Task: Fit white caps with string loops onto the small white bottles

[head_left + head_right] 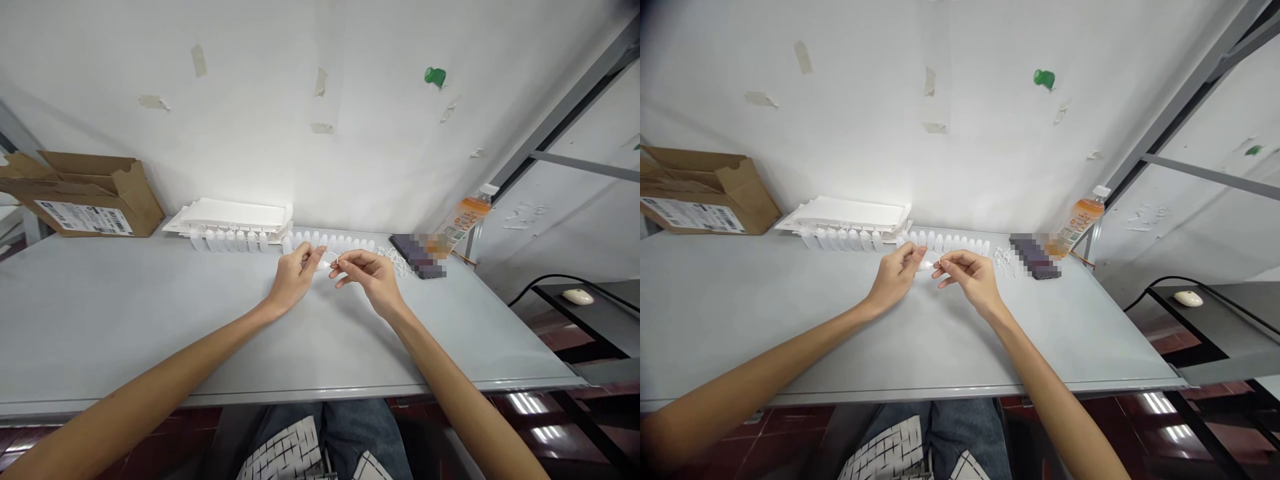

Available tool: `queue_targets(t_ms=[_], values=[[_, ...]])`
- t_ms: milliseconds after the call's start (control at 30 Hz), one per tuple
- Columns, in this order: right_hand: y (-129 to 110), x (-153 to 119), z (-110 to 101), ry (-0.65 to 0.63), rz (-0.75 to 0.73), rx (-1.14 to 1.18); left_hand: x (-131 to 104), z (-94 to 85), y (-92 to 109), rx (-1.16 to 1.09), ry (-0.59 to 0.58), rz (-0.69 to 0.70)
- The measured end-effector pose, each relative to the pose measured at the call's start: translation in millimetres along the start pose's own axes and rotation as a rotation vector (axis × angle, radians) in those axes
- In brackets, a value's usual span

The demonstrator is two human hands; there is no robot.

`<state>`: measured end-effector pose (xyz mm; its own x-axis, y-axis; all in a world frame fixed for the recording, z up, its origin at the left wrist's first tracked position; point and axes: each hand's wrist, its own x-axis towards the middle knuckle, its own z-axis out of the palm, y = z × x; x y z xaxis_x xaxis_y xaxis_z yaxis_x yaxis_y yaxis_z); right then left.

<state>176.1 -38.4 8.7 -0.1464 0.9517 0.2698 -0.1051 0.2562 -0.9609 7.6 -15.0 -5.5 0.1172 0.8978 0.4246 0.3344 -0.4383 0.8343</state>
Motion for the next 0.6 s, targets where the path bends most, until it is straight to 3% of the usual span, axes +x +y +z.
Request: queue_targets(t_ms=[600], values=[[-0.3, -0.3, 1.8, -0.008, -0.018, -0.006, 0.4, -0.2, 1.6, 0.017, 0.021, -0.013]])
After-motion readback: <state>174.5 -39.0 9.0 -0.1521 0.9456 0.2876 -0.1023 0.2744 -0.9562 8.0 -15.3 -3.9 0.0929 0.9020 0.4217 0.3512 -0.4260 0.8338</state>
